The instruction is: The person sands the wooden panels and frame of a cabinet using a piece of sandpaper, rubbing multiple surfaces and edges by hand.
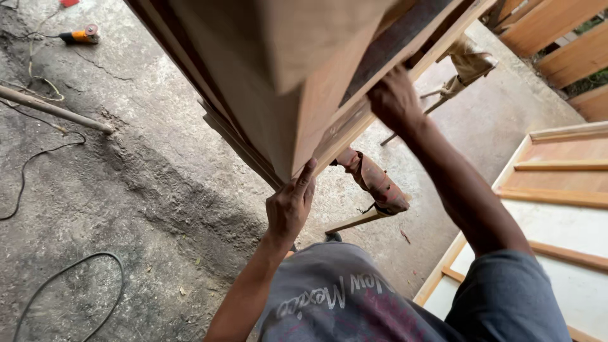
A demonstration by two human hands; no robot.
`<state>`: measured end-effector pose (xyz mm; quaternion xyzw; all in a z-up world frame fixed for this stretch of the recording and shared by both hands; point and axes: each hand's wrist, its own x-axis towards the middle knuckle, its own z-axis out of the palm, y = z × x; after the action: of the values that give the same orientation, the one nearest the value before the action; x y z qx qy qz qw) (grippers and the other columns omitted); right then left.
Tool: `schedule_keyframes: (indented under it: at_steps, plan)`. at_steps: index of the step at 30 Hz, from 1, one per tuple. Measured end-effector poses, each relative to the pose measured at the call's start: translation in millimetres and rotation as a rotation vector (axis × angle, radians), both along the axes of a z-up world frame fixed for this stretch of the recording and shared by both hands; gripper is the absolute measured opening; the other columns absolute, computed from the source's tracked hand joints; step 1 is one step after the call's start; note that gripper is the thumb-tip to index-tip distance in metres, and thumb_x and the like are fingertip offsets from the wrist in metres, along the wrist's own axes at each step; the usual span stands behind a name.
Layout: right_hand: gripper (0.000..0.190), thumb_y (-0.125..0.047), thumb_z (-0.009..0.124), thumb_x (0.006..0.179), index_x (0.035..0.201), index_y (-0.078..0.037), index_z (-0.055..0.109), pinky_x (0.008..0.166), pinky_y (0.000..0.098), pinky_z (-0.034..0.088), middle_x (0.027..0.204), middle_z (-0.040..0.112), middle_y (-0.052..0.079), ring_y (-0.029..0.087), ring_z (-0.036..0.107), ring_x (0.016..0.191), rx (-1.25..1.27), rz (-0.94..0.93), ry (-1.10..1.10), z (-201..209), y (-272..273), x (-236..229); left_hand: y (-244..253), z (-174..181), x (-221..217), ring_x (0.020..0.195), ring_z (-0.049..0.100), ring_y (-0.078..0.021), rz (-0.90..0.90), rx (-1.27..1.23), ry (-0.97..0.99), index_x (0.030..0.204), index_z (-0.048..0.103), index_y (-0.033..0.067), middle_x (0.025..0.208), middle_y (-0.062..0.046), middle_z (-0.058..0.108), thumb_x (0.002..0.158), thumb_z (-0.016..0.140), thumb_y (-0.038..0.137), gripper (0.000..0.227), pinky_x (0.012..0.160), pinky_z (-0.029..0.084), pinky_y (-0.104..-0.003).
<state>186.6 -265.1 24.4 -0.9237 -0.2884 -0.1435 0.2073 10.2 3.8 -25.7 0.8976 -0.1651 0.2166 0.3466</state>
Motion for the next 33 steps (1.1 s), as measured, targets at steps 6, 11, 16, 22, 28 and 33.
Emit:
schedule_keyframes:
  at_steps: [6, 11, 16, 22, 28, 33]
  plan:
    - [0.017, -0.008, 0.062, 0.097, 0.101, -0.008, 0.078, 0.11, 0.0447, 0.046, 0.118, 0.075, 0.012, 0.029, 0.061, 0.117, -0.284, -0.048, -0.135, -32, -34, 11, -3, -19, 4, 0.065, 0.073, -0.017, -0.064, -0.073, -0.028, 0.161, 0.034, 0.0231, 0.083, -0.008, 0.076, 0.103, 0.074, 0.02, 0.071, 0.053, 0.059, -0.029]
    - [0.024, -0.003, 0.06, 0.083, 0.1, -0.008, 0.077, 0.108, 0.0421, 0.047, 0.125, 0.076, 0.012, 0.029, 0.066, 0.119, -0.269, -0.034, -0.308, -66, -25, 23, -5, -11, 11, 0.063, 0.073, -0.0196, -0.018, -0.002, -0.055, 0.161, 0.035, 0.0251, 0.073, -0.007, 0.072, 0.101, 0.074, 0.021, 0.071, 0.053, 0.057, -0.034]
    - [0.019, 0.007, 0.059, 0.092, 0.095, -0.001, 0.076, 0.094, 0.0389, 0.05, 0.115, 0.076, 0.015, 0.028, 0.067, 0.105, -0.368, -0.11, -0.107, -34, -16, 11, -3, -5, 5, 0.067, 0.074, -0.0214, -0.022, 0.007, -0.052, 0.16, 0.037, 0.0265, 0.071, -0.007, 0.071, 0.102, 0.073, 0.021, 0.069, 0.054, 0.058, -0.035]
    - [0.033, 0.011, 0.055, 0.099, 0.121, -0.001, 0.077, 0.1, 0.0433, 0.048, 0.116, 0.075, 0.016, 0.028, 0.066, 0.105, -0.249, -0.025, -0.127, -19, -27, 16, -4, -2, 7, 0.069, 0.075, -0.0233, -0.037, -0.012, -0.025, 0.159, 0.039, 0.0264, 0.074, -0.008, 0.073, 0.102, 0.073, 0.021, 0.067, 0.057, 0.06, -0.036]
    - [0.025, 0.007, 0.06, 0.093, 0.108, -0.005, 0.077, 0.098, 0.046, 0.045, 0.112, 0.077, 0.014, 0.03, 0.067, 0.106, -0.351, -0.008, -0.091, -23, -37, 17, -4, 2, 2, 0.075, 0.075, -0.028, -0.003, 0.006, -0.061, 0.16, 0.038, 0.0279, 0.082, -0.012, 0.074, 0.101, 0.073, 0.02, 0.07, 0.058, 0.058, -0.04]
    - [0.025, 0.001, 0.068, 0.086, 0.11, 0.0, 0.076, 0.106, 0.0495, 0.044, 0.117, 0.071, 0.021, 0.04, 0.062, 0.115, -0.04, 0.079, -0.188, -30, -25, 19, -8, 3, 8, 0.077, 0.075, -0.0262, -0.004, -0.04, -0.129, 0.162, 0.035, 0.0277, 0.091, -0.012, 0.077, 0.102, 0.071, 0.019, 0.071, 0.063, 0.06, -0.039]
